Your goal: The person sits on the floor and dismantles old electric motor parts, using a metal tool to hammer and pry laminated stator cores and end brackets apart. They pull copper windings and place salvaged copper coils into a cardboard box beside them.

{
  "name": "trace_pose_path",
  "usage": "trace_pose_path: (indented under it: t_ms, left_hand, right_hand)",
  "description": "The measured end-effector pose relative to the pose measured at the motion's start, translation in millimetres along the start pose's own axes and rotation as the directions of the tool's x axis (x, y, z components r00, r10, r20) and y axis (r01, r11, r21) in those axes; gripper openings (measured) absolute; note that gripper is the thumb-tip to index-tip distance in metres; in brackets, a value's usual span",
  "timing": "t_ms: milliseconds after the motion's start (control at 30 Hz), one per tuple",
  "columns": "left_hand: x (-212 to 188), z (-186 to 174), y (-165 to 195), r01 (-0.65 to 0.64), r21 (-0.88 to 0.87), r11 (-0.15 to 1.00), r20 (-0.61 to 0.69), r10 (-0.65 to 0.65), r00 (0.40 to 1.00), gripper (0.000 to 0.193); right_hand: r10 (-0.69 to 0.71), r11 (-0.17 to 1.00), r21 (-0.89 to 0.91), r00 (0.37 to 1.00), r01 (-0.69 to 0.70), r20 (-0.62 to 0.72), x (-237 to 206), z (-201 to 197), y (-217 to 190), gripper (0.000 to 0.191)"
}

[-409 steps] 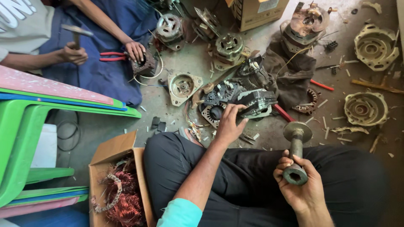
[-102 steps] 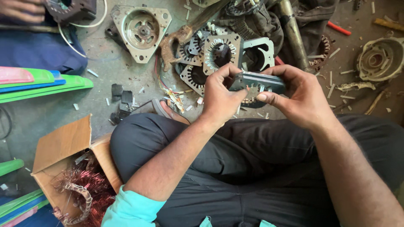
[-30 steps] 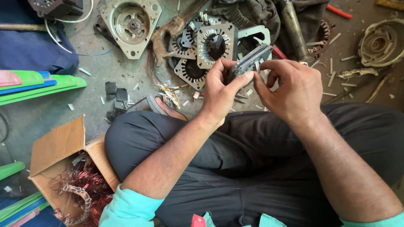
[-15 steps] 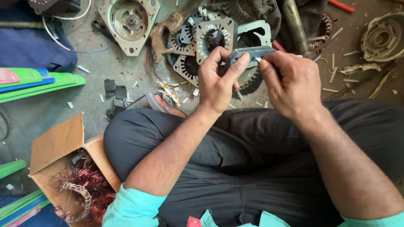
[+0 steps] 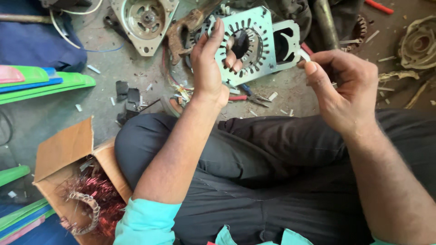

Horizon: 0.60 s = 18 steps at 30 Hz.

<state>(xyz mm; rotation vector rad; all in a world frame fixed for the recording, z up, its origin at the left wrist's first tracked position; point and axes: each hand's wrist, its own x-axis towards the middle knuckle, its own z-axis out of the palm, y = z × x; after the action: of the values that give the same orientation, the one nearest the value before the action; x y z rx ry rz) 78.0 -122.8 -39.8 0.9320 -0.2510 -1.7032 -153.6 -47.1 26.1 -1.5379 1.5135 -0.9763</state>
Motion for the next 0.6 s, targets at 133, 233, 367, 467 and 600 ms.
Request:
trace_pose_path:
  t_ms: [133,233,367,467,600]
  left_hand:
    - [-10.3,7.0,0.8,0.052,-0.022,0.998,0.076,-0.050,0.996,0.024]
    - [-15.8,11.5,-2.3,-0.009,0.051,0.999,0.079,0.005,0.997,0.024]
    - [-20.8,13.8,-10.1,-0.076,0.151,0.986,0.128,0.057,0.990,0.023]
    - [-25.5,12.2,-16.2,-0.094,0.165,0.982,0.202,0.059,0.978,0.025]
    - [-30.4,12.7,-25.3,-0.123,0.237,0.964,0.280,0.053,0.959,0.025]
  right_hand:
    - [0.039,0.983,0.182,0.956,0.015,-0.291,14.4,-19.1,13.4,0.020]
    - [-0.025,0.982,0.169,0.948,0.083,-0.317,18.9,-29.0,16.9,0.024]
    - [-0.230,0.972,-0.085,0.965,0.221,-0.127,16.7,-20.5,6.6,0.027]
    - [-0.303,0.906,-0.310,0.953,0.289,0.003,10.3,0.0,-3.9,0.026]
    - [-0.192,0.885,-0.427,0.981,0.188,0.034,9.2,12.2,-8.4,0.024]
